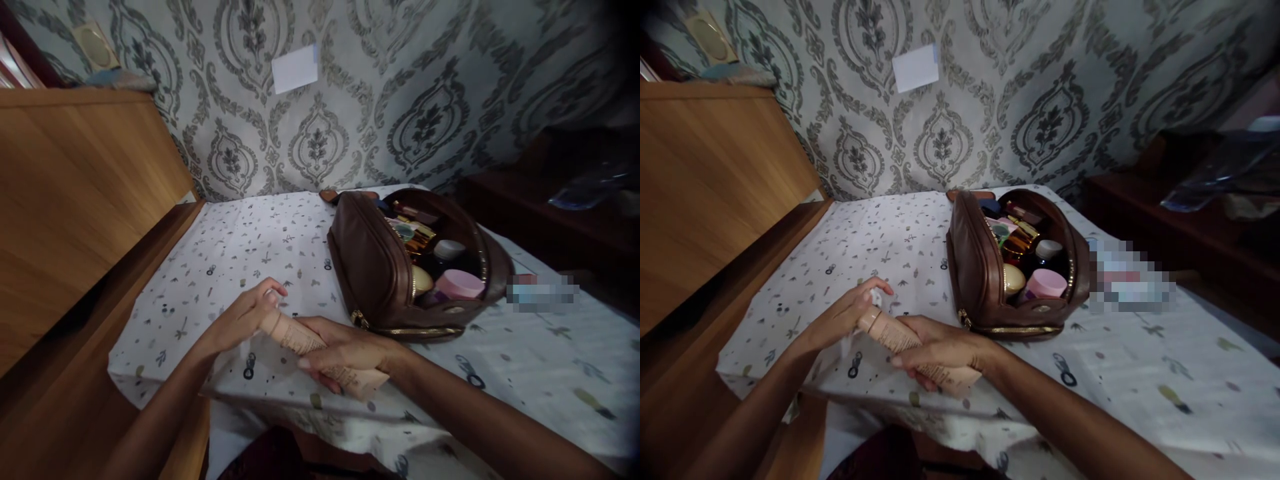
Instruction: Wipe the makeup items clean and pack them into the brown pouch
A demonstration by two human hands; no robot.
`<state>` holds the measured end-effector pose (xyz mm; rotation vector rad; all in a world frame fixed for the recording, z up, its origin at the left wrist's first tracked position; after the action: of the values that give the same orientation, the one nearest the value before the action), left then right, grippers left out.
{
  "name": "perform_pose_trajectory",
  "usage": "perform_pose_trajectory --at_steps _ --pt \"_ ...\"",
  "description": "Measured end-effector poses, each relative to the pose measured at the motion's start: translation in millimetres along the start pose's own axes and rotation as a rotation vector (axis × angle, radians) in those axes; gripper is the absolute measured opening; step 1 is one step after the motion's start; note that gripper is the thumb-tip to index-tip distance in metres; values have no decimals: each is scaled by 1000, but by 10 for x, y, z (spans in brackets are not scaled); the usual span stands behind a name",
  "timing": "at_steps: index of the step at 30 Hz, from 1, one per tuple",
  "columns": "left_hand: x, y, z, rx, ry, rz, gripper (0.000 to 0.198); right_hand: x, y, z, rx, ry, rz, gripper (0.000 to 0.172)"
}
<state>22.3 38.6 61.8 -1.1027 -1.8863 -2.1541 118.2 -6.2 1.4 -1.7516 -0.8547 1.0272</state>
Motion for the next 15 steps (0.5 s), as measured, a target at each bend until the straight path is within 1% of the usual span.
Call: perform_pose_trajectory --at_steps 4,6,8,9,11,13,15 --pt "134 -84 -149 -62 63 -121 42 24 9 2 3 1 59 64" --pt "145 -85 -222 -110 54 -200 43 37 -14 7 30 5 105 62" --pt "144 -54 -280 -160 60 -201 47 58 -43 8 58 27 151 58" --pt "158 -44 -302 -176 94 -166 46 68 -56 7 68 42 169 56" --pt "231 -58 -344 -172 239 -66 40 89 -80 0 84 76 193 55" --pt "341 -103 -413 -125 441 59 30 108 -100 -9 97 103 212 54" --pt "433 -72 -506 -125 619 222 20 116 -116 -13 112 104 231 54"
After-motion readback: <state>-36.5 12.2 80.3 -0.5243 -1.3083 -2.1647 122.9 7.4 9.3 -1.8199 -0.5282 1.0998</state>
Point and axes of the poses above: each hand's wrist, its own z-axis towards the middle knuckle, its own x-axis out of the back of the hand, y = z × x, the point moved 9 cm from there along z, towards the middle knuckle, and after that the axes turned 2 degrees about -x, right-handed, at the moved point
